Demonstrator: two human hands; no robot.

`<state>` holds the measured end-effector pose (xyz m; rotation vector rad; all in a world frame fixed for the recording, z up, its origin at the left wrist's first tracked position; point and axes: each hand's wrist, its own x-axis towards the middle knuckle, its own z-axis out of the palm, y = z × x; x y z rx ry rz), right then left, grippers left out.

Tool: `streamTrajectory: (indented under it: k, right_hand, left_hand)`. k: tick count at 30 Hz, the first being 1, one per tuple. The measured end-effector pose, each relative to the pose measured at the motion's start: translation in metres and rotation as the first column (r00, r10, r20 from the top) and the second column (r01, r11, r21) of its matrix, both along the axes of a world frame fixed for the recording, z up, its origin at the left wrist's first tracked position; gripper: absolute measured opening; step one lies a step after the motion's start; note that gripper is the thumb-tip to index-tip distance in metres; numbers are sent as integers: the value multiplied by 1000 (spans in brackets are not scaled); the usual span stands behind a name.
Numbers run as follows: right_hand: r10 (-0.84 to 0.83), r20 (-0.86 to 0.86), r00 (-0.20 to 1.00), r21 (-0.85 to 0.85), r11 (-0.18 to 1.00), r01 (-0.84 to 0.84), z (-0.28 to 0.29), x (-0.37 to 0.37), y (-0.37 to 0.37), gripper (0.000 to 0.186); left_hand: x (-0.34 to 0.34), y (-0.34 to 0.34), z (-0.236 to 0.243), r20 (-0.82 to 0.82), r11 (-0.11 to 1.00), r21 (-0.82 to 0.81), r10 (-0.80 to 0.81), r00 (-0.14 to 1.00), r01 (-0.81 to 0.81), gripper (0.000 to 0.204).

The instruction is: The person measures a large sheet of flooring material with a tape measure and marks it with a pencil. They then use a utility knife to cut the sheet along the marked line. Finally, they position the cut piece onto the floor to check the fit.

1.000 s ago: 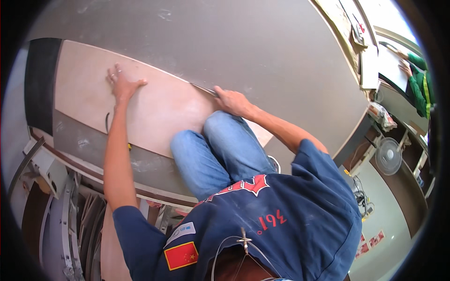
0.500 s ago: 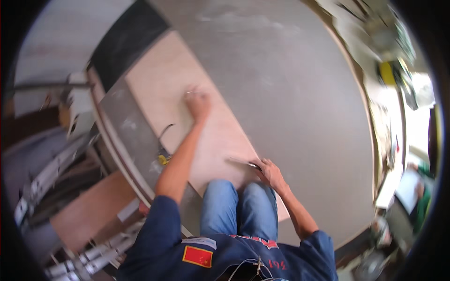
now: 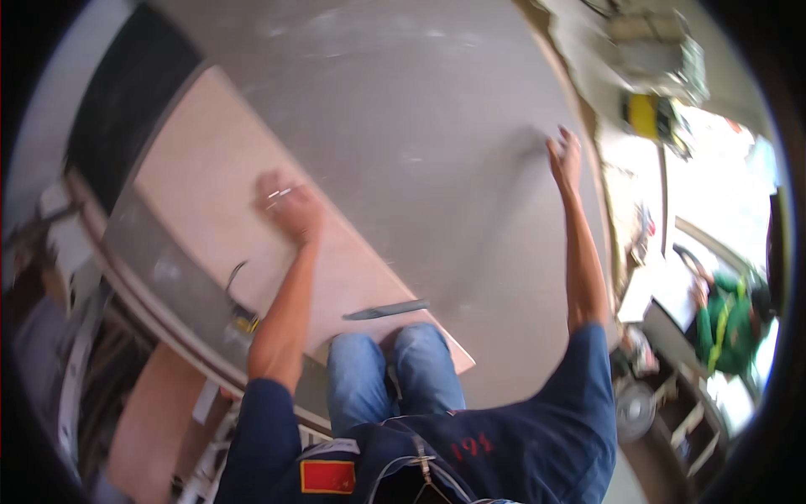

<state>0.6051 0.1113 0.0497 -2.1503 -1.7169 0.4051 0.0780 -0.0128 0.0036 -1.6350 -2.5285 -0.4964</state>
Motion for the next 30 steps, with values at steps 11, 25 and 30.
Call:
streamTrajectory:
  k: [11, 25, 30]
  right_hand:
    - [-37, 339, 940, -326, 933, 154, -15, 92, 86, 79]
    - [68, -3, 998, -289, 955, -66, 42, 115, 89, 35]
    - [24, 28, 999, -252, 968, -16, 32, 106, 77, 46]
  left_hand:
    - [7, 6, 7, -31, 999, -34, -7, 999, 6, 43]
    - [-2, 2, 7, -6, 999, -35, -27, 1000, 27, 40]
    - [11, 8, 16, -44, 997, -81, -22, 999, 19, 42]
